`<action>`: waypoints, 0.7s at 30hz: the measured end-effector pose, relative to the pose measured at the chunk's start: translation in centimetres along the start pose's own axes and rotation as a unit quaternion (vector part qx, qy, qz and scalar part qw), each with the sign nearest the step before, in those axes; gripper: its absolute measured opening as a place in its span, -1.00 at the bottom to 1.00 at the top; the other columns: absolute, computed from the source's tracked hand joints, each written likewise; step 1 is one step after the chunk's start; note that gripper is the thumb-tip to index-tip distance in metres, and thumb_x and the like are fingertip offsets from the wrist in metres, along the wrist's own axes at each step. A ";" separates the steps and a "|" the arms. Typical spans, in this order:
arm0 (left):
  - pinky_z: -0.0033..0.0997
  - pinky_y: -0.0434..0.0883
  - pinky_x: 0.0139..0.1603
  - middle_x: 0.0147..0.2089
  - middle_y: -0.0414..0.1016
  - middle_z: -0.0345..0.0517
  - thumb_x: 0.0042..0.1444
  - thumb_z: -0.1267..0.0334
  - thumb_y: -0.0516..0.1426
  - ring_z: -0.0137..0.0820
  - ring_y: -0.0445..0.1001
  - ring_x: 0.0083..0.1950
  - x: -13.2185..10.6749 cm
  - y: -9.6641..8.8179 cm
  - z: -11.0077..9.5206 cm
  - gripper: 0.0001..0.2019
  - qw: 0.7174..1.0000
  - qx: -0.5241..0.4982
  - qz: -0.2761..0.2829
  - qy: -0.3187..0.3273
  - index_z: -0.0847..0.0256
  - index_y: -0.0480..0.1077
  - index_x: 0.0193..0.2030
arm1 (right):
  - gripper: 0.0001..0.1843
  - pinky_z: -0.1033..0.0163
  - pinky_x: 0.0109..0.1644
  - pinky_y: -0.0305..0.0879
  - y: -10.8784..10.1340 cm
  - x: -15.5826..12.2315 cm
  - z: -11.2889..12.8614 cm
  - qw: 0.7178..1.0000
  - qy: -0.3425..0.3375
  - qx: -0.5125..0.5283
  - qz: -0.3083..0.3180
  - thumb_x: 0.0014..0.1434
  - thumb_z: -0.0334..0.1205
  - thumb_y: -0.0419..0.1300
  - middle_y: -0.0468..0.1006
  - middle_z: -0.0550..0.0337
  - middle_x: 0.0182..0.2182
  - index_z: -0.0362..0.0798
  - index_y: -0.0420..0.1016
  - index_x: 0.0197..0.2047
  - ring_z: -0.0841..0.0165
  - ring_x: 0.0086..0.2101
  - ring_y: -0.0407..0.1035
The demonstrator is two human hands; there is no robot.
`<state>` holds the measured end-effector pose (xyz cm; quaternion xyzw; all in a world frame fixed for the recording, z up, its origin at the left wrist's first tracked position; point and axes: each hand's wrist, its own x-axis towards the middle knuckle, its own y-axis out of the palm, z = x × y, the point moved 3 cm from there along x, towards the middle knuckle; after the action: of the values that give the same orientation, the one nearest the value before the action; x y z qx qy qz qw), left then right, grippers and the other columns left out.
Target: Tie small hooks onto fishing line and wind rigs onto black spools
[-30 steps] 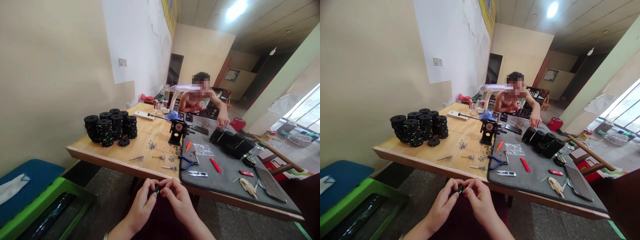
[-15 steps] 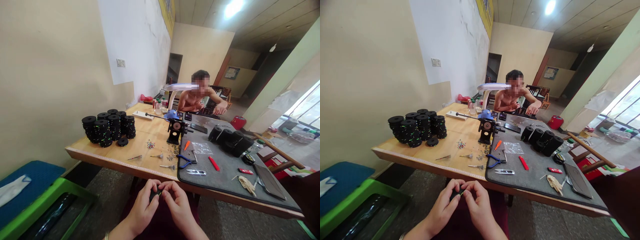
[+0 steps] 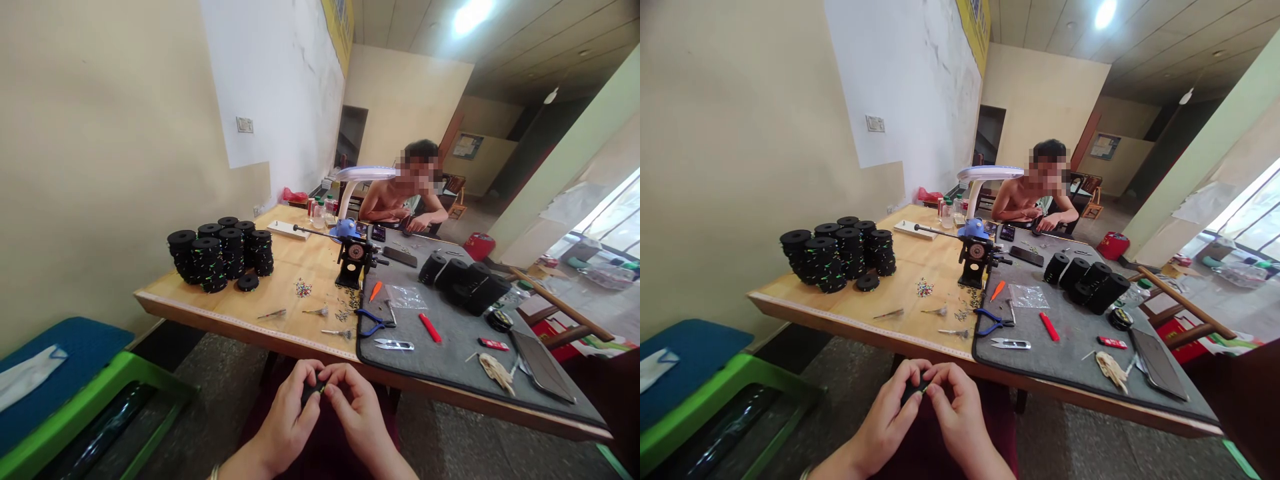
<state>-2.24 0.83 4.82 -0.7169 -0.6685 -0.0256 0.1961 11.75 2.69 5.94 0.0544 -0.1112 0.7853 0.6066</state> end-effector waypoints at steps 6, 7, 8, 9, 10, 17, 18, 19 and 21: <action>-0.28 0.36 -0.07 -0.10 0.42 -0.02 0.11 0.40 0.01 -0.25 0.43 -0.10 -0.3 0.2 -0.1 -0.88 0.999 0.031 0.001 0.041 0.13 0.21 -0.21 | -0.89 0.22 -0.08 0.27 -0.2 0.1 0.1 1.000 0.012 0.018 0.016 0.11 -0.30 0.19 0.52 0.15 -0.31 -0.03 0.37 -0.45 0.28 -0.22 0.40; -0.29 0.37 -0.07 -0.10 0.43 -0.02 0.11 0.41 0.02 -0.25 0.43 -0.10 -0.3 0.2 -0.1 -0.87 0.998 0.034 0.001 0.046 0.13 0.21 -0.20 | -0.89 0.22 -0.08 0.27 -0.2 0.1 0.1 0.999 0.015 0.021 0.019 0.10 -0.30 0.20 0.52 0.15 -0.32 -0.03 0.37 -0.46 0.27 -0.22 0.40; -0.29 0.37 -0.08 -0.10 0.43 -0.02 0.10 0.41 0.02 -0.25 0.43 -0.10 -0.3 0.2 -0.2 -0.86 0.998 0.037 0.001 0.050 0.13 0.20 -0.20 | -0.89 0.21 -0.08 0.27 -0.3 0.1 0.1 0.999 0.019 0.023 0.021 0.09 -0.31 0.20 0.51 0.15 -0.32 -0.03 0.38 -0.46 0.27 -0.23 0.39; -0.29 0.37 -0.08 -0.10 0.43 -0.02 0.09 0.41 0.03 -0.25 0.44 -0.11 -0.4 0.2 -0.2 -0.85 0.998 0.038 0.001 0.054 0.12 0.19 -0.21 | -0.89 0.21 -0.09 0.26 -0.3 0.2 0.1 0.999 0.022 0.026 0.025 0.08 -0.30 0.21 0.51 0.15 -0.33 -0.03 0.37 -0.47 0.27 -0.23 0.39; -0.29 0.38 -0.08 -0.10 0.43 -0.02 0.09 0.42 0.03 -0.25 0.44 -0.10 -0.4 0.2 -0.2 -0.85 0.998 0.040 0.001 0.056 0.12 0.18 -0.21 | -0.88 0.21 -0.09 0.26 -0.3 0.2 0.1 0.999 0.026 0.031 0.029 0.07 -0.30 0.22 0.50 0.16 -0.34 -0.03 0.37 -0.47 0.27 -0.24 0.38; -0.25 0.38 -0.08 -0.12 0.40 -0.03 0.11 0.39 0.00 -0.26 0.43 -0.12 -0.4 0.4 0.1 -0.85 0.999 0.026 0.014 0.034 0.12 0.13 -0.19 | -0.81 0.23 -0.12 0.25 -0.4 0.3 -0.2 0.992 0.056 0.105 0.042 0.03 -0.18 0.31 0.49 0.15 -0.34 -0.06 0.39 -0.47 0.28 -0.24 0.36; -0.25 0.38 -0.09 -0.13 0.40 -0.04 0.12 0.38 0.00 -0.27 0.42 -0.13 -0.4 0.4 0.2 -0.86 0.999 0.020 0.015 0.027 0.12 0.13 -0.18 | -0.80 0.23 -0.12 0.26 -0.4 0.3 -0.5 0.989 0.062 0.125 0.041 0.03 -0.17 0.32 0.49 0.15 -0.33 -0.07 0.41 -0.45 0.28 -0.24 0.36; -0.25 0.38 -0.09 -0.14 0.40 -0.04 0.13 0.37 -0.01 -0.27 0.42 -0.14 -0.3 0.5 0.3 -0.87 1.000 0.014 0.018 0.020 0.12 0.13 -0.18 | -0.80 0.23 -0.15 0.28 -0.4 0.2 -0.7 0.985 0.071 0.150 0.043 0.03 -0.15 0.32 0.49 0.14 -0.31 -0.07 0.42 -0.42 0.29 -0.26 0.37; -0.26 0.37 -0.09 -0.14 0.39 -0.04 0.14 0.35 -0.02 -0.28 0.41 -0.14 -0.3 0.5 0.5 -0.88 1.000 -0.002 0.024 0.006 0.12 0.13 -0.18 | -0.79 0.23 -0.23 0.31 -0.3 -0.1 -1.3 0.973 0.095 0.207 0.046 0.07 -0.11 0.29 0.49 0.12 -0.26 -0.07 0.45 -0.31 0.35 -0.35 0.39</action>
<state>-1.88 0.72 4.15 -0.7328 -0.6501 -0.0265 0.1989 12.16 3.04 4.69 0.0990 0.1093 0.8200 0.5530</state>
